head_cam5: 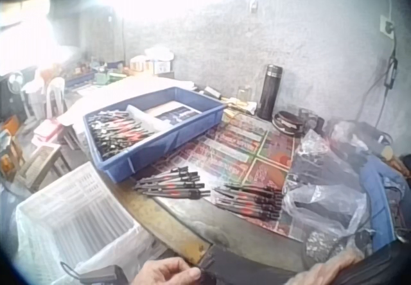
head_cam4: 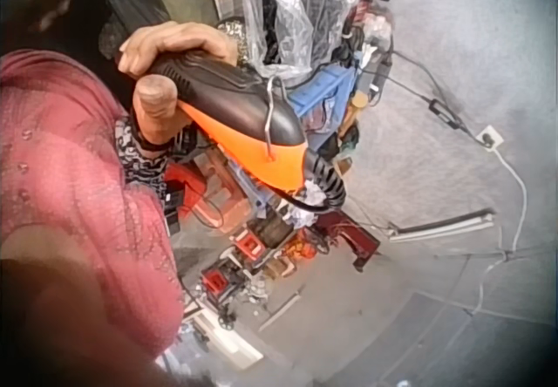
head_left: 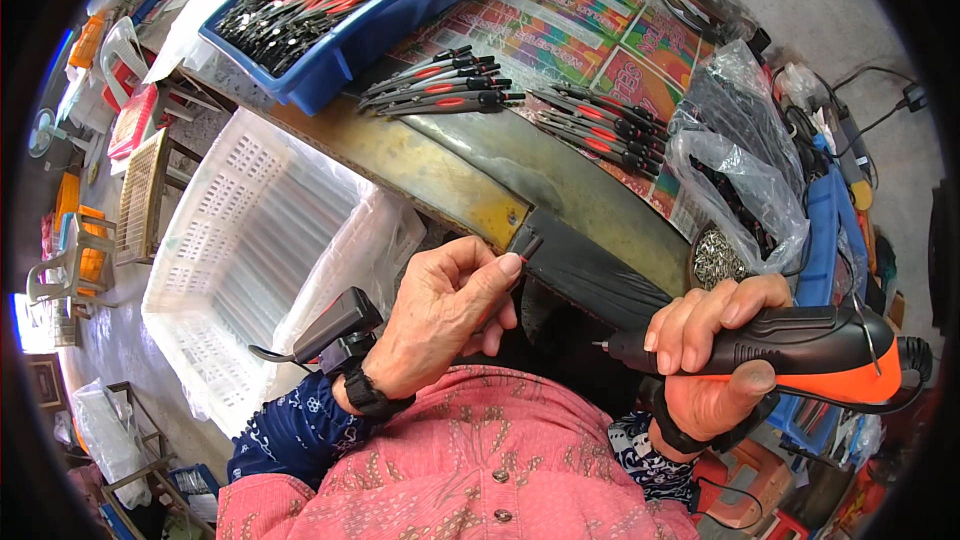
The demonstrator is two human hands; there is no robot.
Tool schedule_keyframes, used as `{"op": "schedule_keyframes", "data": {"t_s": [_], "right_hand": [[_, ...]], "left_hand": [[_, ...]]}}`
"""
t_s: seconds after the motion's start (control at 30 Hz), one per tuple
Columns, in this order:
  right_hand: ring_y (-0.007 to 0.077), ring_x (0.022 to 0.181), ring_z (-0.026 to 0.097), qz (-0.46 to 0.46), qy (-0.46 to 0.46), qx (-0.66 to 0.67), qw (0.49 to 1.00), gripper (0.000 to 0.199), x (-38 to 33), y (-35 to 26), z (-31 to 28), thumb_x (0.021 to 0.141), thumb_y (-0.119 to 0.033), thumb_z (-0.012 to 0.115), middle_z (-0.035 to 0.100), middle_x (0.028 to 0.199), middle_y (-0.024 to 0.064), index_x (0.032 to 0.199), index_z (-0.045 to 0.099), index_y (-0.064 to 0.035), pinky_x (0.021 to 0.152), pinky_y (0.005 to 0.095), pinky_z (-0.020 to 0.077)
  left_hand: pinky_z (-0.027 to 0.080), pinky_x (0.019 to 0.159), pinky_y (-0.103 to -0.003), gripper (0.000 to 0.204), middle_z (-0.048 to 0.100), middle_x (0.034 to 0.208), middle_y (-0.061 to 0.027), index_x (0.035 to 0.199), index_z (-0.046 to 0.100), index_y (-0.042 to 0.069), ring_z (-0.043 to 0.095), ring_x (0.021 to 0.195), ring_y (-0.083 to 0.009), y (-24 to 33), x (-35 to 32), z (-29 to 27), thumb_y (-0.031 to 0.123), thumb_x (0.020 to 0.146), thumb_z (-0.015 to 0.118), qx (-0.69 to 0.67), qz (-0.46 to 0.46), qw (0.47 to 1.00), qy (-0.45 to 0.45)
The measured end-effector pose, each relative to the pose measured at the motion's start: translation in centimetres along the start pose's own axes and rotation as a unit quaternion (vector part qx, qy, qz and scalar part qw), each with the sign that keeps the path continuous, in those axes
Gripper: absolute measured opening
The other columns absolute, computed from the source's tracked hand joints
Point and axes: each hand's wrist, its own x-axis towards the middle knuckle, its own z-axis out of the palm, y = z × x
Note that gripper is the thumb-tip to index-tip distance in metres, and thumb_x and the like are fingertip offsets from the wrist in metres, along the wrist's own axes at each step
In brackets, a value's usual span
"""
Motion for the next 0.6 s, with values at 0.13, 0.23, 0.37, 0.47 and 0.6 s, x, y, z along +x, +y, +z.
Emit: {"op": "schedule_keyframes", "data": {"t_s": [0.13,0.23,0.37,0.47,0.6], "right_hand": [[0.0191,0.048,0.051,0.003,-0.001,-0.007,1.000,0.055,-0.2,-0.1,0.0,0.070,-0.038,0.079,0.051,0.061,0.0071,0.093,0.042,-0.0042,0.048,0.0328,0.0458],[0.0191,0.048,0.051,0.007,0.002,-0.011,1.000,0.056,-0.3,-0.1,0.0,0.069,-0.040,0.079,0.051,0.061,0.0069,0.093,0.042,-0.0043,0.048,0.0331,0.0459],[0.0191,0.048,0.052,0.007,0.003,-0.016,1.000,0.057,-0.3,-0.1,0.0,0.069,-0.040,0.079,0.051,0.062,0.0067,0.093,0.042,-0.0044,0.048,0.0331,0.0461],[0.0190,0.048,0.052,0.006,0.000,-0.019,1.000,0.056,-0.3,-0.1,0.1,0.070,-0.040,0.079,0.052,0.062,0.0067,0.093,0.042,-0.0044,0.048,0.0331,0.0461],[0.0189,0.048,0.051,0.007,0.001,-0.020,1.000,0.056,-0.3,-0.1,0.1,0.070,-0.040,0.079,0.051,0.062,0.0065,0.093,0.042,-0.0044,0.048,0.0331,0.0461]], "left_hand": [[0.032,0.037,-0.019,0.031,0.057,0.060,-0.0062,0.083,0.054,0.002,0.050,0.043,-0.0091,-0.4,0.0,-0.2,0.031,0.094,0.051,-0.024,-0.002,1.000,0.000],[0.033,0.037,-0.019,0.032,0.058,0.062,-0.0069,0.086,0.053,0.001,0.049,0.044,-0.0092,-0.9,-0.3,-0.3,0.031,0.096,0.048,-0.053,-0.002,0.999,0.001],[0.037,0.039,-0.020,0.029,0.060,0.070,-0.0091,0.092,0.052,0.001,0.052,0.048,-0.0097,-1.2,-0.8,-0.6,0.029,0.097,0.044,-0.094,0.001,0.996,-0.006],[0.039,0.041,-0.020,0.026,0.061,0.075,-0.0104,0.095,0.050,0.001,0.054,0.051,-0.0104,-1.1,-1.1,-1.0,0.025,0.098,0.042,-0.093,-0.015,0.995,-0.026],[0.041,0.043,-0.021,0.022,0.062,0.078,-0.0112,0.097,0.050,0.000,0.055,0.052,-0.0113,-1.0,-1.2,-1.0,0.020,0.097,0.042,-0.101,-0.027,0.994,-0.031]]}}
